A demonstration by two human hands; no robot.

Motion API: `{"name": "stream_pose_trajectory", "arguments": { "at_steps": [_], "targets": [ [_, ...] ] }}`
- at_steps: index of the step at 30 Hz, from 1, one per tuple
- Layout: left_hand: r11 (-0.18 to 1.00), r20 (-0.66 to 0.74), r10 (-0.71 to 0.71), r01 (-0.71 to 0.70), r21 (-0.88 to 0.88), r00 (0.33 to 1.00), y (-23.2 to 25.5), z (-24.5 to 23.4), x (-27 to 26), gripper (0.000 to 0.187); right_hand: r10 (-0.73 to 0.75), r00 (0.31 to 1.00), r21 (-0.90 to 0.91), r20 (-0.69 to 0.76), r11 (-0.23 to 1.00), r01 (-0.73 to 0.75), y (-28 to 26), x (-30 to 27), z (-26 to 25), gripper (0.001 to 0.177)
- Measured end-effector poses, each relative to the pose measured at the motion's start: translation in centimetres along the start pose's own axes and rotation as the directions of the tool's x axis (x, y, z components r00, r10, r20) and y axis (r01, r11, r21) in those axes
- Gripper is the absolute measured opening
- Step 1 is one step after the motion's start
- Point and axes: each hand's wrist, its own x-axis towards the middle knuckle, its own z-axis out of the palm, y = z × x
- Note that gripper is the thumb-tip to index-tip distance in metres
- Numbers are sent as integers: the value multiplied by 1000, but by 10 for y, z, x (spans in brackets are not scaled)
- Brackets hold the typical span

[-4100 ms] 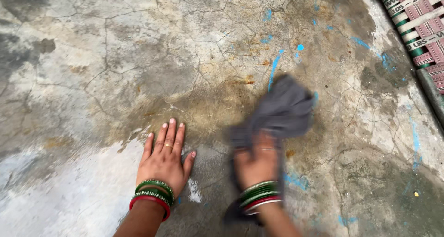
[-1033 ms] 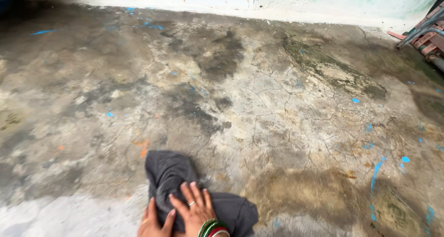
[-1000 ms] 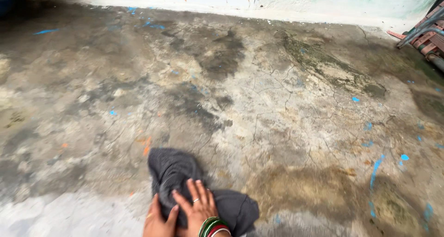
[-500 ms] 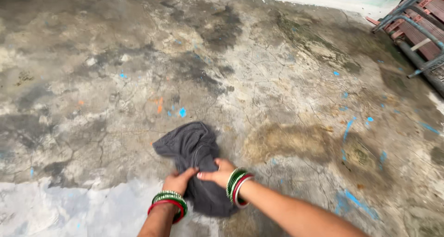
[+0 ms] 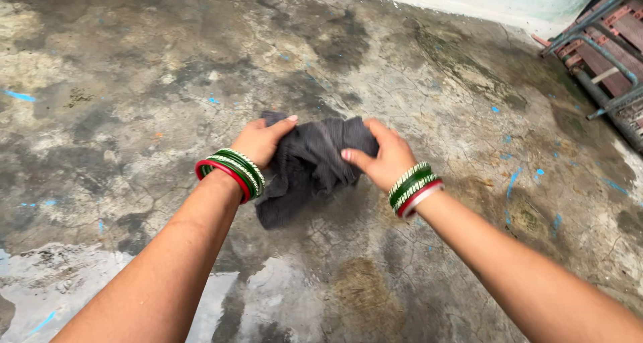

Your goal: The person washes a section of concrete floor by hand, soaking a cloth in a bucket of water, wringing it out, and scrubbing the surface.

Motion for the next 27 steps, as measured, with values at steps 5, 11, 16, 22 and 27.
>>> {"name": "stream_pose_trajectory", "arguments": {
  "at_steps": [5, 11, 16, 22, 27],
  "targets": [
    [597, 233, -312, -1, 802, 921, -38, -23, -24, 90, 182, 864, -361, 469, 932, -1, -19, -57, 40, 51],
    [429, -106, -454, 321, 844, 885, -100, -76, -64, 78, 147, 839, -270, 524, 963, 0, 11, -89, 123, 65],
    [410, -186, -305, 305, 860, 934, -161, -99, -74, 75, 529, 813, -357, 244, 828, -432, 17, -54, 206, 96],
    [536, -257, -93, 266, 801, 962, -196, -110, -62, 78, 456, 803, -460, 385, 849, -262, -60, -61, 296, 118],
    [561, -239, -190, 305, 770, 952, -201, -112, -54, 76, 252, 649, -344, 718, 939, 16, -119, -70, 315, 104]
  ]
}}
